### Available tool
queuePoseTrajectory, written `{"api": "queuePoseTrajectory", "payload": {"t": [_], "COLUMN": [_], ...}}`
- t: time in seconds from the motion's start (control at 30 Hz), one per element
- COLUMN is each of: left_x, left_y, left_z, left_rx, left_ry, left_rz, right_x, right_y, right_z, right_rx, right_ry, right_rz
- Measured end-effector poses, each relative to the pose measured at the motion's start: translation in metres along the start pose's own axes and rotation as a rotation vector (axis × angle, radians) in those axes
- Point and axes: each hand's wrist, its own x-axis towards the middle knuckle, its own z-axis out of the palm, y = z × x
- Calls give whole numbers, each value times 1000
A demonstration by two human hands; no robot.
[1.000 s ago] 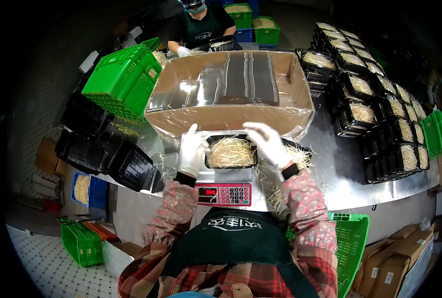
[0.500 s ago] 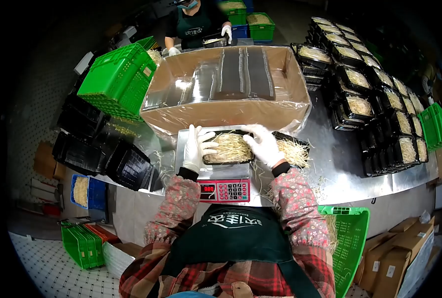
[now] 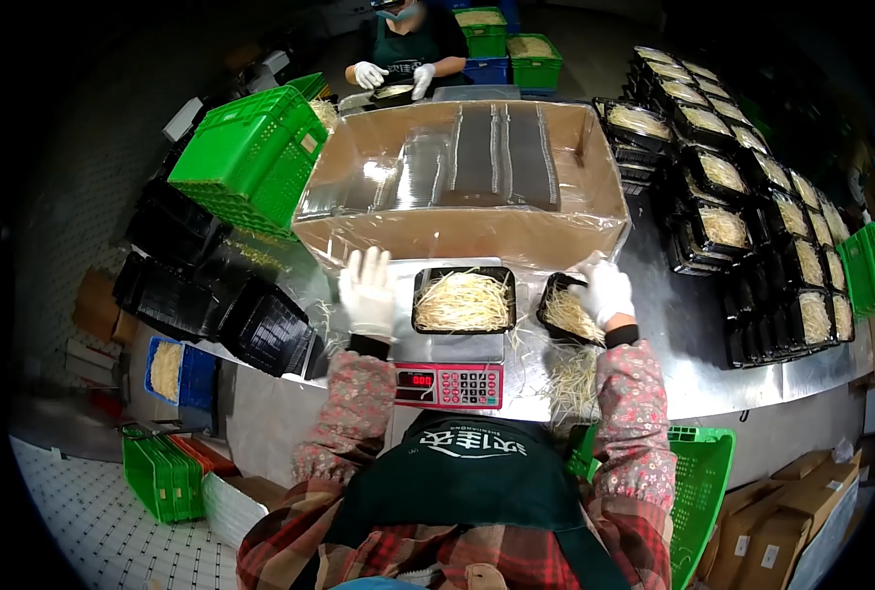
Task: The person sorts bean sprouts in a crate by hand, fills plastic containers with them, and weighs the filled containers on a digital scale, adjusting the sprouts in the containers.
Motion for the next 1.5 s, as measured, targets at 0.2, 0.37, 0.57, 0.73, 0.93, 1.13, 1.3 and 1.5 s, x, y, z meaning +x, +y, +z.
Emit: {"api": "queuePoseTrajectory", "payload": {"t": [0.2, 0.37, 0.57, 0.73, 0.93, 1.13, 1.3, 1.5], "left_x": [-33, -32, -17, -23, -57, -57, -84, -24], "left_y": [-60, -74, -35, 34, 38, 80, 41, -10], "left_z": [50, 35, 26, 47, 89, 83, 42, 21], "left_rx": [116, 93, -67, 80, 140, 965, 1539, 1841], "left_ry": [-26, 40, -55, -94, -564, -464, -444, -308], "left_rz": [-105, -92, -105, -11, -148, -23, 163, 544], "right_x": [10, 2, 17, 33, 39, 16, -6, 31], "right_y": [-141, -149, -118, -105, -159, -127, -78, -82], "right_z": [59, 101, 82, -15, -58, -42, 39, 66], "right_rx": [231, 343, 565, 1185, 1270, 1128, 861, 392], "right_ry": [117, 49, -98, -61, 136, 115, 109, 150], "right_rz": [-486, -444, -534, -221, -256, -178, -196, -137]}}
